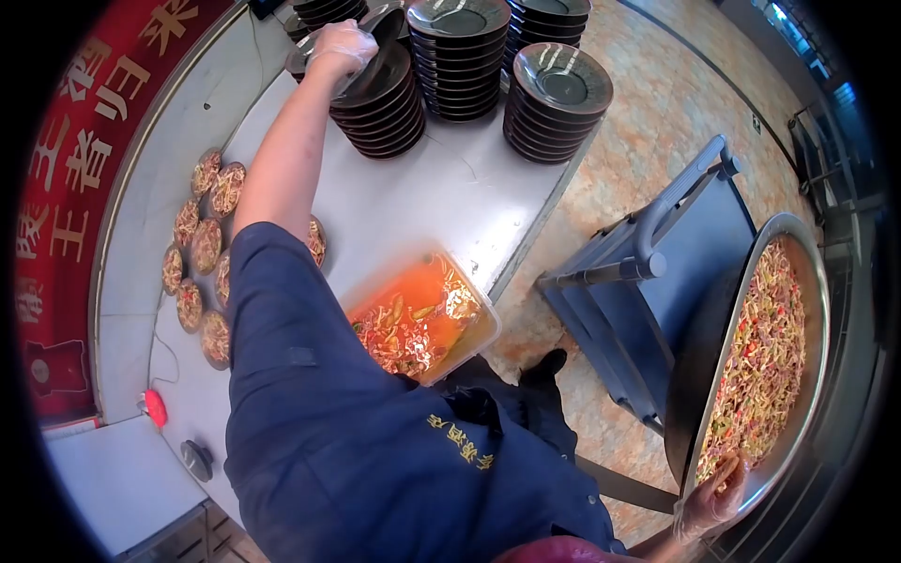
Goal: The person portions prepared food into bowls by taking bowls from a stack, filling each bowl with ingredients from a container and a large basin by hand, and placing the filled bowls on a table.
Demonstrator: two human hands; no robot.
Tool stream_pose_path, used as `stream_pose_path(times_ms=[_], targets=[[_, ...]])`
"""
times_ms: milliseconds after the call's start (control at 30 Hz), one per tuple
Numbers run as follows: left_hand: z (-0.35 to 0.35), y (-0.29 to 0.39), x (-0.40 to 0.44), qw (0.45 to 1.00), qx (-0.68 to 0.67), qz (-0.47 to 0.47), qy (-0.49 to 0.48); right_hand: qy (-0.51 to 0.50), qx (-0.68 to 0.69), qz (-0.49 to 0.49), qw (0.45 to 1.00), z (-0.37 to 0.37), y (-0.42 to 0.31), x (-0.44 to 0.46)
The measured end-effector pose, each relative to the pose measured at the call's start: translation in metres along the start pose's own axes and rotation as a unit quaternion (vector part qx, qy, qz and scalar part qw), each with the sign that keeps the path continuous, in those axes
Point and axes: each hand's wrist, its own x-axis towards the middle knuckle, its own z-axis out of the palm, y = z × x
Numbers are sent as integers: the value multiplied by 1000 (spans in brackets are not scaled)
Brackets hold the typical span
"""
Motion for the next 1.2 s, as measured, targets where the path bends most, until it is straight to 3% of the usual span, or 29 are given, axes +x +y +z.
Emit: stream_pose_path(times_ms=[67,133,233,267,300,367,400,433,500,533,600,667,767,800,867,1000,1067,1133,1167,1200], targets=[[12,2,-2,998,3,-52,35,-13,-8,10,1000,-2,-13,3],[21,-9,-9,997,-11,-37,72,-33,-19,22,999,0,-34,4],[22,-27,-39,974,-71,-42,211,-20,205,50,977,37,-71,6],[8,-13,-78,908,-270,10,321,-49,261,43,963,56,-90,8],[27,-47,-85,889,-304,-8,342,-54,281,58,956,83,-115,7],[44,-116,-131,809,-499,-162,266,-223,321,86,917,133,-166,15],[33,-113,-183,697,-656,-174,230,-308,317,81,893,165,-186,11],[34,-125,-232,606,-738,-218,202,-412,360,86,833,193,-211,7],[38,-160,-339,529,-789,-286,124,-555,338,-32,759,244,-260,0],[34,-155,-387,510,-788,-311,151,-595,352,-78,718,274,-281,-11],[41,-154,-474,471,-776,-367,203,-584,278,-249,721,341,-300,-51],[53,-163,-549,430,-767,-413,237,-559,206,-313,739,392,-338,-87],[55,-154,-635,379,-766,-425,299,-616,155,-373,677,436,-417,-119],[55,-150,-659,380,-756,-427,321,-616,165,-390,664,437,-441,-132],[56,-134,-700,328,-771,-413,357,-543,244,-458,659,429,-481,-160],[35,-83,-737,287,-725,-455,430,-533,146,-557,620,389,-514,-227],[30,-65,-747,258,-762,-415,425,-527,137,-593,593,375,-504,-243],[38,-60,-752,238,-781,-396,421,-634,134,-620,443,376,-489,-251],[41,-63,-755,227,-802,-371,409,-632,129,-623,444,363,-488,-238],[43,-62,-749,218,-804,-372,409,-705,113,-562,418,346,-487,-212]])
